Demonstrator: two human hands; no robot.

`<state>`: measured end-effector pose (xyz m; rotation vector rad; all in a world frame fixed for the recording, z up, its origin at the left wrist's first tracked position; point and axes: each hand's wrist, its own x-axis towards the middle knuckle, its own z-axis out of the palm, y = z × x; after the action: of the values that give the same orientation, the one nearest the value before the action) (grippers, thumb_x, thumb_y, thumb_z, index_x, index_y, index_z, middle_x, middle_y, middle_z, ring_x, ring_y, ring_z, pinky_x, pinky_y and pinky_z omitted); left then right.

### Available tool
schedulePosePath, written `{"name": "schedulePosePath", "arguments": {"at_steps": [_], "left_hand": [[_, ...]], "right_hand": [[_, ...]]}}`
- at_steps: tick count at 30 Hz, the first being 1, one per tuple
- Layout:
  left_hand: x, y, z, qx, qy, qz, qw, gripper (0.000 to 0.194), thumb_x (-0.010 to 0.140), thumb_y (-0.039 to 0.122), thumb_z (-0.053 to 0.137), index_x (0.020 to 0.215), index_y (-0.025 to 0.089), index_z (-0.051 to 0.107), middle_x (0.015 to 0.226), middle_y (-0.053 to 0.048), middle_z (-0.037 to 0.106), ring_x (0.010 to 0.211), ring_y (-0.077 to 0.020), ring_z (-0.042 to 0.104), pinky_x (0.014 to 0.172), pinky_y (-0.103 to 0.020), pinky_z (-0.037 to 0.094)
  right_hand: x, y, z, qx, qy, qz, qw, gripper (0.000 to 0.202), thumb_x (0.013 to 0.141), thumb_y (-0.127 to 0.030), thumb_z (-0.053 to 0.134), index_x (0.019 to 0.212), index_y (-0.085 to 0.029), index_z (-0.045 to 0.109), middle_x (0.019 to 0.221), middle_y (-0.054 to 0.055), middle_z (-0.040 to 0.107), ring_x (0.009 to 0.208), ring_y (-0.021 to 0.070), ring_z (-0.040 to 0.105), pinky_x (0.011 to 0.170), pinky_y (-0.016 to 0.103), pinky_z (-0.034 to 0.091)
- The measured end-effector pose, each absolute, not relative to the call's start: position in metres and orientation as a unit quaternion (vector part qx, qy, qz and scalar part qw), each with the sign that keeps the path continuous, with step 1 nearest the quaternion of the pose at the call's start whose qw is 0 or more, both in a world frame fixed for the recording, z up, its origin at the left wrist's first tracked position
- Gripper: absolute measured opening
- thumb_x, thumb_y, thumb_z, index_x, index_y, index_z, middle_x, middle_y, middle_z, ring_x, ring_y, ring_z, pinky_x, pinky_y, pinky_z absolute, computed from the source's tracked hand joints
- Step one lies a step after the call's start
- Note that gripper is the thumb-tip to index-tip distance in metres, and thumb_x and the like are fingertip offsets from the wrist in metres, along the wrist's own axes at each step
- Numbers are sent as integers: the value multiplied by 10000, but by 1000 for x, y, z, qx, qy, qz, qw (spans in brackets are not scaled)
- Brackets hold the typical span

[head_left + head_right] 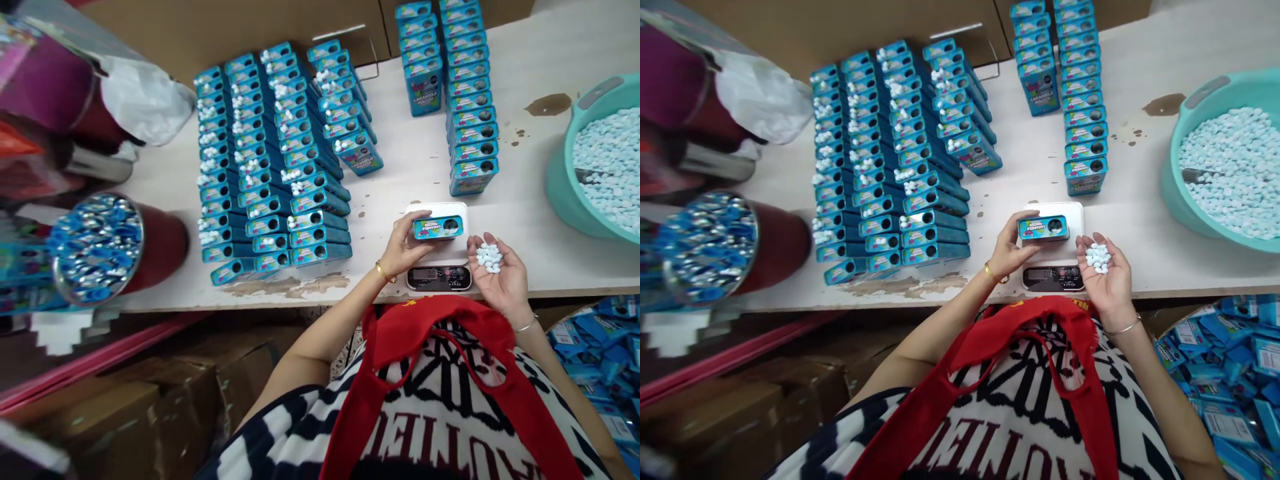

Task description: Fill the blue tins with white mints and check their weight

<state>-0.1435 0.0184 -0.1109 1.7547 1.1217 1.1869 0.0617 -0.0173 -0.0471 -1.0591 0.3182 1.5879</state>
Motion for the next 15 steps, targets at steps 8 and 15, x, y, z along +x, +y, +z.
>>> {"name": "schedulePosePath", "arguments": {"at_steps": [8,15], "left_hand": [[-183,20,-92,613,432,562,350,522,869,612,597,1257,263,582,1071,-44,669,1004,-189,636,902,-372,492],[-193,11,-97,521,487,592,375,336,891,528,618,1031,226,663,855,-12,676,783,-126,656,761,-303,556]], "right_hand": [[75,-28,-45,-485,85,691,530,234,954,-267,445,872,-155,633,685,4,573,513,61,491,402,145,409],[82,-33,-42,-477,53,726,493,191,926,-268,504,816,-181,633,667,-20,557,452,27,394,347,116,321]]}}
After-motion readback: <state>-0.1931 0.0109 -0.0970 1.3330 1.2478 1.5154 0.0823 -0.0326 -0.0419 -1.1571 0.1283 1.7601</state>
